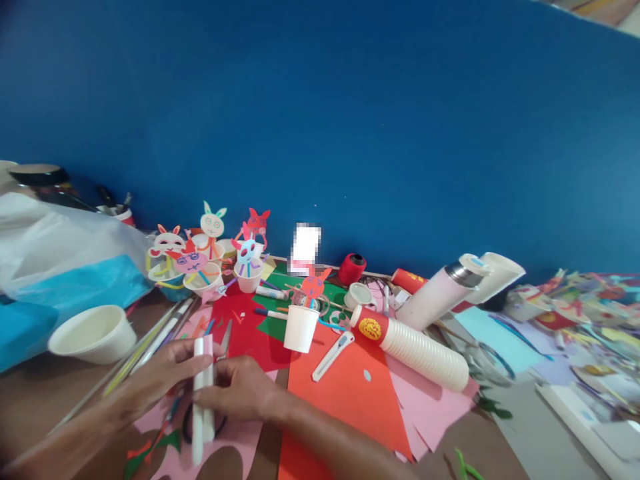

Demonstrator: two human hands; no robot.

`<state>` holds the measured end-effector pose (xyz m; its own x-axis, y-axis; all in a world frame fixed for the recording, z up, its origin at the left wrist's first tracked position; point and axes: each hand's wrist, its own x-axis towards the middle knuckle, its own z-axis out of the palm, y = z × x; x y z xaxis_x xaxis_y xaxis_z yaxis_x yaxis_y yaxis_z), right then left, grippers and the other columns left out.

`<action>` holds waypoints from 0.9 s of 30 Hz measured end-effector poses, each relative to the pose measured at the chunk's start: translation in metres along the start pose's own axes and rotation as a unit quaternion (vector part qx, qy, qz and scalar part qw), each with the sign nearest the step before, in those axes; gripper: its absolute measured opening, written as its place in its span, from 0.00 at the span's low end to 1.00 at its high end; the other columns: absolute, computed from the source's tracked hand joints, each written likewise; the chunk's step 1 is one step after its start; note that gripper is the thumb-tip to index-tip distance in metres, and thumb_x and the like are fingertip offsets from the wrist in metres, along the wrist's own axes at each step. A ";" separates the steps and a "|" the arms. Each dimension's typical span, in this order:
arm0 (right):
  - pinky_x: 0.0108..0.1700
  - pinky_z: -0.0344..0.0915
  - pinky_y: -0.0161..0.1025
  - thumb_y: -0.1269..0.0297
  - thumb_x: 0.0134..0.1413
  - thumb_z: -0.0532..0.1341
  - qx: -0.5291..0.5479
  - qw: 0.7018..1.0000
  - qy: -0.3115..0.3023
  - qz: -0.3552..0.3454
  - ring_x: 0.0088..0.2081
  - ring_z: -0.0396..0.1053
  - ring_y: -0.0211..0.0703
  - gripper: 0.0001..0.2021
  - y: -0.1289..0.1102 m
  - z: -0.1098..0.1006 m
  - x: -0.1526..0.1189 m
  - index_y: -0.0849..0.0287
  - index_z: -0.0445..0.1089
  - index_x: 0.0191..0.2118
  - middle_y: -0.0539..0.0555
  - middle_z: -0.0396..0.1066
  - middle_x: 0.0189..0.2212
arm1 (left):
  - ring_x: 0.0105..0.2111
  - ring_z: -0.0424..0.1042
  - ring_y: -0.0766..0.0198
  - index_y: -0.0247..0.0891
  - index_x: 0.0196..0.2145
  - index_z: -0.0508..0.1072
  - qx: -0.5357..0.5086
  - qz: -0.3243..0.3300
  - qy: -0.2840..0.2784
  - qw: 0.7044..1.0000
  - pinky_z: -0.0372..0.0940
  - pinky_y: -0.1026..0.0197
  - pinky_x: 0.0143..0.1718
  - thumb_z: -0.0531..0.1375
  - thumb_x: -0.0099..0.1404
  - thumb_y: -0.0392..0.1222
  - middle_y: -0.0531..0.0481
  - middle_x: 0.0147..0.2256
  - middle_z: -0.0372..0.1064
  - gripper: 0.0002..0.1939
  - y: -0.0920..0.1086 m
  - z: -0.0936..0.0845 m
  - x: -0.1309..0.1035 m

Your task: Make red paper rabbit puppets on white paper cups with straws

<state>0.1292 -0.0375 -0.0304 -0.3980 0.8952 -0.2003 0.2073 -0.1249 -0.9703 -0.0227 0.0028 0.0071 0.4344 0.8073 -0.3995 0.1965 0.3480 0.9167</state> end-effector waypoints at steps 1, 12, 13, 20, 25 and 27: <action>0.30 0.61 0.30 0.63 0.45 0.59 -0.010 1.000 -0.004 0.001 0.28 0.64 0.34 0.08 0.000 0.000 0.000 0.60 0.69 0.33 0.47 0.67 0.25 | 0.13 0.52 0.75 0.33 0.28 0.70 -0.005 0.001 0.007 1.000 0.45 0.70 0.13 0.62 0.46 0.50 0.58 0.15 0.60 0.17 0.001 0.002 -0.001; 0.34 0.60 0.34 0.56 0.43 0.61 -0.301 0.932 0.166 -0.113 0.33 0.65 0.39 0.22 -0.016 -0.001 -0.009 0.56 0.61 0.46 0.51 0.68 0.33 | 0.11 0.51 0.72 0.38 0.20 0.62 -0.046 0.037 0.118 0.991 0.48 0.69 0.12 0.59 0.51 0.46 0.60 0.11 0.54 0.11 -0.001 -0.007 0.009; 0.35 0.60 0.35 0.57 0.42 0.61 -0.330 0.918 0.179 -0.126 0.34 0.65 0.40 0.23 -0.016 0.000 -0.009 0.56 0.61 0.47 0.51 0.68 0.34 | 0.11 0.50 0.72 0.38 0.20 0.61 -0.043 0.038 0.126 0.990 0.46 0.69 0.11 0.58 0.51 0.47 0.60 0.11 0.52 0.11 -0.002 -0.008 0.009; 0.35 0.59 0.34 0.63 0.45 0.56 -0.419 0.877 0.186 -0.143 0.34 0.65 0.39 0.15 -0.012 0.003 -0.005 0.57 0.61 0.42 0.51 0.68 0.32 | 0.13 0.49 0.73 0.38 0.20 0.59 -0.050 0.041 0.137 0.988 0.47 0.70 0.14 0.59 0.51 0.44 0.62 0.12 0.48 0.11 -0.005 -0.006 0.009; 0.32 0.59 0.34 0.64 0.46 0.55 -0.436 0.871 0.187 -0.130 0.32 0.65 0.40 0.13 -0.013 0.000 -0.004 0.58 0.61 0.40 0.52 0.68 0.31 | 0.14 0.52 0.72 0.38 0.22 0.62 -0.057 0.046 0.107 0.992 0.50 0.69 0.16 0.57 0.53 0.48 0.60 0.13 0.52 0.11 -0.009 -0.008 0.013; 0.32 0.58 0.34 0.64 0.47 0.54 -0.445 0.868 0.180 -0.126 0.32 0.65 0.40 0.10 -0.013 -0.002 -0.004 0.58 0.62 0.38 0.52 0.68 0.31 | 0.14 0.53 0.71 0.38 0.21 0.61 -0.049 0.054 0.095 0.993 0.52 0.68 0.17 0.56 0.54 0.49 0.59 0.13 0.54 0.13 -0.012 -0.009 0.015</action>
<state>0.1298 -0.0386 -0.0170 -0.2597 0.9416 0.2146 0.8264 0.3316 -0.4551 -0.0264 0.0150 -0.0104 0.2725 0.9148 -0.2980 0.0667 0.2910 0.9544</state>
